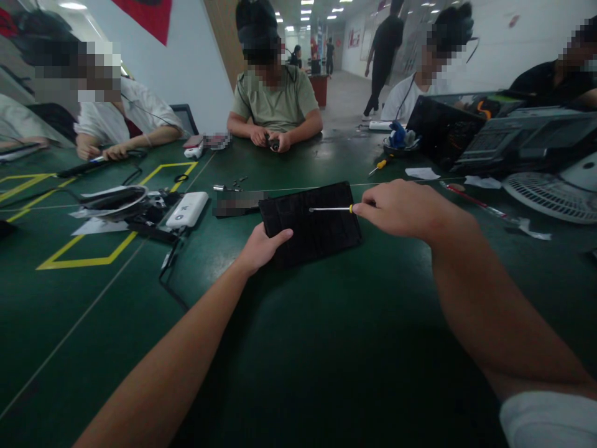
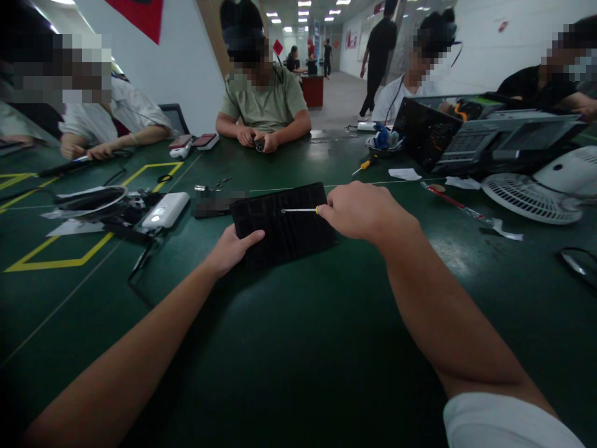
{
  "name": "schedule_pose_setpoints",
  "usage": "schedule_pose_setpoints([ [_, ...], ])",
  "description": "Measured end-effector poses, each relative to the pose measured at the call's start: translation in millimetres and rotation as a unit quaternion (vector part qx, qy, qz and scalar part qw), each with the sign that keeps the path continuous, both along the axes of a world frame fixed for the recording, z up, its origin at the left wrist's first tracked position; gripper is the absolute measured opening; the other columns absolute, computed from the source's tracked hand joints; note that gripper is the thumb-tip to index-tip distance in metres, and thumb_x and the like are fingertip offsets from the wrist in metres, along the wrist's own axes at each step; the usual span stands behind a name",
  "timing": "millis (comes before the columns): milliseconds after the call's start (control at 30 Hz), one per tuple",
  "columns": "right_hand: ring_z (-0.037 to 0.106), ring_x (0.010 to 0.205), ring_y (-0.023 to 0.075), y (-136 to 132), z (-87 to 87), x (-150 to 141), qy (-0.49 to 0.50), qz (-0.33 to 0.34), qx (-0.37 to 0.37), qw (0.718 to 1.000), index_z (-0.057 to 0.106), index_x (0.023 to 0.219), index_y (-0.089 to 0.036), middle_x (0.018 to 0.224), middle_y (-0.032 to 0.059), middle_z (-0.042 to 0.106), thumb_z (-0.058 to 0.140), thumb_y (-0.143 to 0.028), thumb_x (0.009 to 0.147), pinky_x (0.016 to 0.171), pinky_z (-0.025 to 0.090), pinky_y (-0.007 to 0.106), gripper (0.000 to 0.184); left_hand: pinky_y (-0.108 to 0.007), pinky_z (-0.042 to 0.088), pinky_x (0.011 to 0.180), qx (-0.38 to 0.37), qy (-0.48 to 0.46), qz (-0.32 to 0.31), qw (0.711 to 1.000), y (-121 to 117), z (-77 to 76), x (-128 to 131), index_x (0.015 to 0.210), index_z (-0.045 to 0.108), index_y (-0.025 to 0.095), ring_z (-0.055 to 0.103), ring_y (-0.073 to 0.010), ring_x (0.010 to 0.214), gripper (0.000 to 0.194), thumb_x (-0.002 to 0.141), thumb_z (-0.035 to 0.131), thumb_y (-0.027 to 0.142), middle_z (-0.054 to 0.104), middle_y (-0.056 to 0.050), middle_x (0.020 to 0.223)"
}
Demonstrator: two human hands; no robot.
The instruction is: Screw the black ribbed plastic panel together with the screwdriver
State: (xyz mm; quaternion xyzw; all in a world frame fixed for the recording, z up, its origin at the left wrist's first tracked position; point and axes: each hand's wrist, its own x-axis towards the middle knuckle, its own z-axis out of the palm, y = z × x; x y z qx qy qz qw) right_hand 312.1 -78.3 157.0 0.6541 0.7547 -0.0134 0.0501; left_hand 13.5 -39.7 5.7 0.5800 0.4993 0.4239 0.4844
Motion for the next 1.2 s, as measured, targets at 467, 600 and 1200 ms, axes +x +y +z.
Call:
schedule_pose_setpoints([
  [467,0.073,0.095,0.0347,4.4,-7.5,9.5,0.026,0.025,0.037,0.999,0.078,0.118,-0.027,0.107,0.0133,0.082,0.060,-0.052,0.101,0.071,0.043,0.041,0.036,-0.066,0.056,0.120,0.003,0.006,0.003,1.000,0.0,0.5,0.9,0.129,0.077,0.019,0.076,-0.0406,0.135,0.056,0.084,0.092,0.047,0.083,-0.016,0.139],
  [600,0.074,0.097,0.0346,5.4,-7.7,9.8,0.025,0.029,0.043,0.998,0.080,0.117,-0.027,0.107,0.0128,0.082,0.059,-0.053,0.102,0.071,0.043,0.041,0.036,-0.064,0.056,0.120,0.000,0.001,0.000,1.000,-1.3,1.7,0.9,0.129,0.076,0.016,0.076,-0.0404,0.134,0.059,0.082,0.093,0.047,0.083,-0.018,0.138],
  [1200,0.076,0.107,0.0395,5.2,-5.5,6.9,0.018,0.020,0.009,1.000,0.085,0.121,-0.027,0.118,0.0162,0.083,0.049,-0.059,0.107,0.080,0.052,0.048,0.051,-0.062,0.058,0.117,0.012,0.007,0.000,1.000,-0.8,1.2,0.3,0.128,0.078,0.018,0.077,-0.0391,0.131,0.053,0.084,0.091,0.046,0.083,-0.016,0.137],
])
